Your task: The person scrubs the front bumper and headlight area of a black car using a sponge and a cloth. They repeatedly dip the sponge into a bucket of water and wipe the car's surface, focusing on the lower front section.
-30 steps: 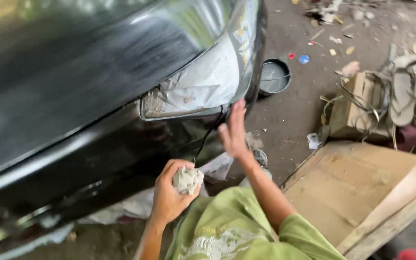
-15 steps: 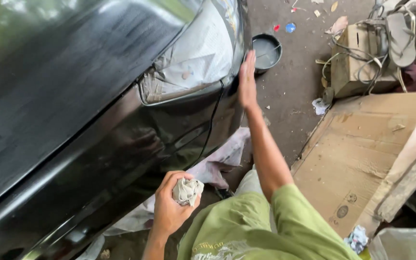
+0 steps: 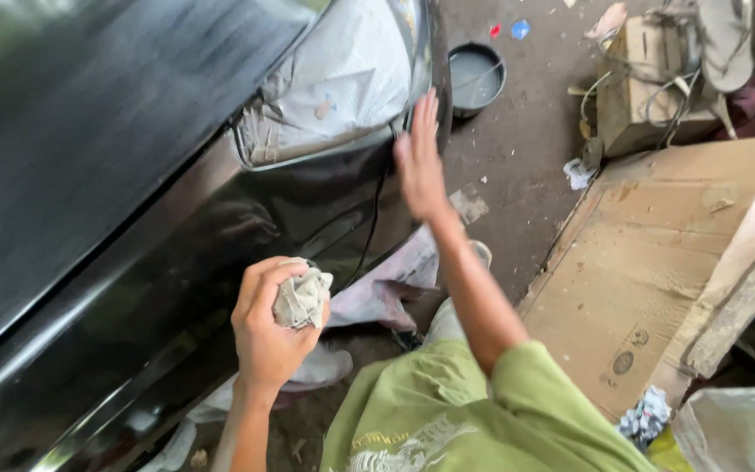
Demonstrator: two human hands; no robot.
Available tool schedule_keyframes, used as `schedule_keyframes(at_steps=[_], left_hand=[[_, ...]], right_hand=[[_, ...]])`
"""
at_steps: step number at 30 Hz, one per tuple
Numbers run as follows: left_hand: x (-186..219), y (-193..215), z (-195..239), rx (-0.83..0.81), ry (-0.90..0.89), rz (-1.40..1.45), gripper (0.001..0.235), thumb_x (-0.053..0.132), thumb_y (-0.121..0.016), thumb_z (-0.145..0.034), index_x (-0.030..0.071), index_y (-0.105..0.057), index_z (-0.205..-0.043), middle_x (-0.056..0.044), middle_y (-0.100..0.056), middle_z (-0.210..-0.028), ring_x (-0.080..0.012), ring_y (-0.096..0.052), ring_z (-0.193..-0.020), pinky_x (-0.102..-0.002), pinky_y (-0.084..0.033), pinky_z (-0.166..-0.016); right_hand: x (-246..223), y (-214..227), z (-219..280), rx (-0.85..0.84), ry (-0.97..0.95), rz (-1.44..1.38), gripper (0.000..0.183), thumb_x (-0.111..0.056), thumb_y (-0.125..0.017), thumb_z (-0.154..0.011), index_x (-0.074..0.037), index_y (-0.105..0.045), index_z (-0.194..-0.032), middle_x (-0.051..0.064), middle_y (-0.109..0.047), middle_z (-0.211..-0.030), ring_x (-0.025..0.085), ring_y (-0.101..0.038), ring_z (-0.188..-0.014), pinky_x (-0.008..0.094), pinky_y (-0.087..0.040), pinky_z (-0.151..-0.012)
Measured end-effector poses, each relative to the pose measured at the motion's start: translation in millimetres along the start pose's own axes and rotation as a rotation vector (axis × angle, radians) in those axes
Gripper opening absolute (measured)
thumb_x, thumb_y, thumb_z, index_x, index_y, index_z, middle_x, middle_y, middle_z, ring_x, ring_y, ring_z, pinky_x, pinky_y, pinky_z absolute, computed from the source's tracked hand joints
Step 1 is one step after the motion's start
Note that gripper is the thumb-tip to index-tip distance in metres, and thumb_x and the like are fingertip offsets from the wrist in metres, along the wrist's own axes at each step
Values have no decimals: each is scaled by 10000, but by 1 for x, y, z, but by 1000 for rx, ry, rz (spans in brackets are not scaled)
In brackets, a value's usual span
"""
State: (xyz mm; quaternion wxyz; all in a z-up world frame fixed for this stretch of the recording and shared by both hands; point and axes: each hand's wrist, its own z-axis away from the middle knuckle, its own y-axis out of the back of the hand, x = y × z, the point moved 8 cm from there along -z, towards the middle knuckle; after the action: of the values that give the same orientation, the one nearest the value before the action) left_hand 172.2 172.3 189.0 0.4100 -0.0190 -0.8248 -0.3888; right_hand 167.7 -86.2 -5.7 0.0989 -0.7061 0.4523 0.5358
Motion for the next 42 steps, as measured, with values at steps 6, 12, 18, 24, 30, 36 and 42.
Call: schedule_keyframes(at_steps=[6, 12, 18, 24, 30, 36, 42], left_hand=[[-1, 16, -12, 132, -200, -298, 480, 39, -833, -721, 80, -658, -1166, -120, -634, -1183, -329, -684, -1047, -407, -574, -871], [-14, 14, -11, 166, -319, -412, 475, 60, -842, -749, 101, -660, -1186, -91, -642, -1196, -306, -689, -1042, -397, -589, -858], [-17, 12, -11, 152, -353, -419, 504, 89, -863, -728, 96, -660, -1189, -101, -639, -1181, -308, -687, -1026, -403, -590, -845], [-25, 15, -13, 125, -354, -397, 517, 77, -834, -668, 101, -678, -1160, -98, -658, -1166, -306, -696, -992, -397, -595, -822], [-39, 14, -25, 109, -339, -397, 438, 64, -829, -736, 105, -688, -1148, -83, -681, -1149, -277, -701, -918, -368, -592, -758], [-18, 14, -21, 147, -388, -418, 384, 82, -841, -792, 123, -684, -1140, -79, -678, -1131, -297, -700, -909, -384, -587, -755], [-8, 8, -3, 227, -245, -330, 403, 103, -817, -765, 101, -673, -1142, -104, -658, -1166, -322, -687, -1021, -424, -577, -848]], right_hand=[[-47, -36, 73, -82, 102, 3, 735, -274, -435, -1118, 1, -15, -1656, 279, 23, -1726, 415, 17, -1631, 487, -56, -1327], [-4, -3, -5, -12, 37, 7, 687, -266, -401, -1166, -5, -25, -1679, 223, 11, -1773, 354, 15, -1669, 470, -44, -1361], [-43, -33, 88, -132, -9, -27, 740, -291, -438, -1131, 11, -18, -1660, 253, 40, -1743, 374, 23, -1644, 464, -49, -1333], [-39, -26, 74, -206, -72, 10, 750, -284, -454, -1108, 12, -30, -1652, 261, 11, -1739, 379, -25, -1637, 472, -60, -1322], [-32, -42, 55, -210, -81, 1, 758, -284, -457, -1107, 6, -17, -1652, 264, 37, -1734, 388, -10, -1631, 469, -67, -1319], [-46, -2, 51, -294, -106, 50, 709, -289, -452, -1107, -38, -83, -1659, 218, -37, -1741, 365, -86, -1625, 468, -95, -1308], [-52, 41, 40, -311, -140, -136, 499, -221, -435, -1115, -51, -374, -1580, 207, -364, -1631, 325, -368, -1515, 403, -301, -1224]])
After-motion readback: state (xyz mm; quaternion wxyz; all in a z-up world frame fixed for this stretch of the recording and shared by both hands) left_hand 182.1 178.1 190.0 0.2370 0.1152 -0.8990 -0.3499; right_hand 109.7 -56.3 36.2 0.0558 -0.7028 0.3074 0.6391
